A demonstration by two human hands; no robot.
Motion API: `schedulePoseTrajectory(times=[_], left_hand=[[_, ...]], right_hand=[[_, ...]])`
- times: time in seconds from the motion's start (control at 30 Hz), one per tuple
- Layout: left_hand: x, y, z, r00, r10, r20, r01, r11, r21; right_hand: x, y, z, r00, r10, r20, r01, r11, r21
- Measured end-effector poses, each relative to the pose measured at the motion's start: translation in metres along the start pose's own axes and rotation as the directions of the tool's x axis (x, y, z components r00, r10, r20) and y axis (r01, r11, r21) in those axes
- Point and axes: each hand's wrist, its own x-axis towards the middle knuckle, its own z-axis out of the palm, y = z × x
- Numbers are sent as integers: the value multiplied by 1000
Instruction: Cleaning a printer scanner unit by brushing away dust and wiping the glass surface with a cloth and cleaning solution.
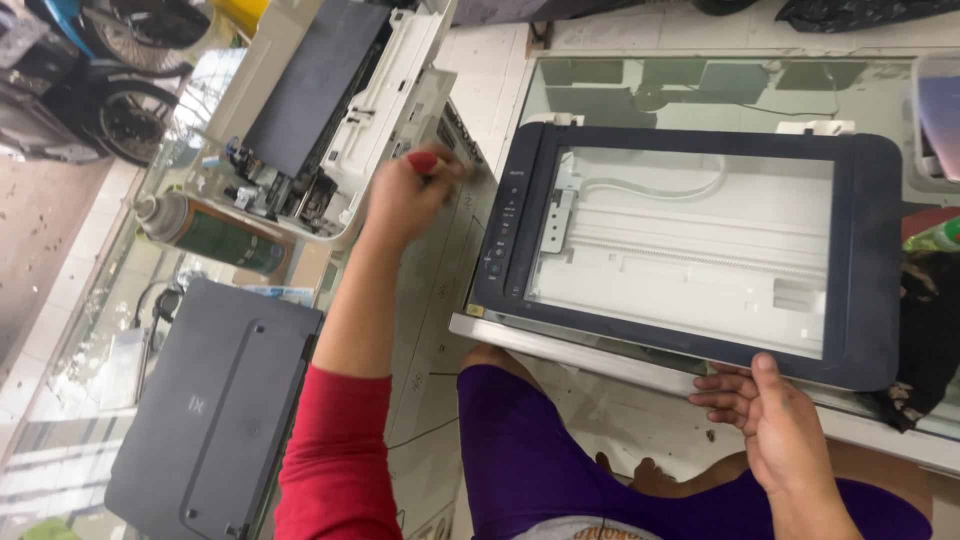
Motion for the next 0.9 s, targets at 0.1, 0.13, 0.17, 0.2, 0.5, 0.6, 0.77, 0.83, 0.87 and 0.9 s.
schedulePoseTrajectory(times=[0.1, 0.13, 0.17, 0.2, 0.5, 0.6, 0.77, 0.83, 0.87, 0.9], left_hand=[[13, 21, 0, 988, 152, -18, -152, 988, 10], [20, 31, -1, 940, 335, 59, -320, 929, -186], [29, 44, 2, 935, 347, 65, -331, 926, -182], [33, 53, 8, 951, 217, 221, -221, 975, -8], [113, 49, 42, 910, 414, 9, -374, 813, 446], [102, 71, 47, 981, 130, 145, -183, 869, 461], [100, 51, 51, 818, 573, -51, -463, 708, 533], [59, 87, 57, 969, 226, 103, -242, 771, 590], [35, 102, 63, 969, 221, 111, -243, 769, 592], [11, 117, 69, 969, 50, 242, -195, 756, 625]], right_hand=[[-10, -11, 7, 999, 44, -8, -44, 999, 0], [-11, -17, 12, 999, 35, -7, -35, 999, -1], [-9, -17, 13, 1000, 27, -13, -27, 1000, 10], [-8, -15, 12, 1000, 21, -6, -21, 1000, 18], [-20, -37, 23, 995, 98, -31, -97, 995, 22], [-19, -40, 25, 990, 135, -43, -134, 991, 27], [-18, -35, 22, 998, 62, -12, -62, 998, 9], [-22, -45, 28, 986, 154, -60, -153, 988, 15], [-22, -43, 27, 985, 162, -61, -161, 987, 20], [-22, -42, 26, 989, 136, -52, -136, 991, 12]])
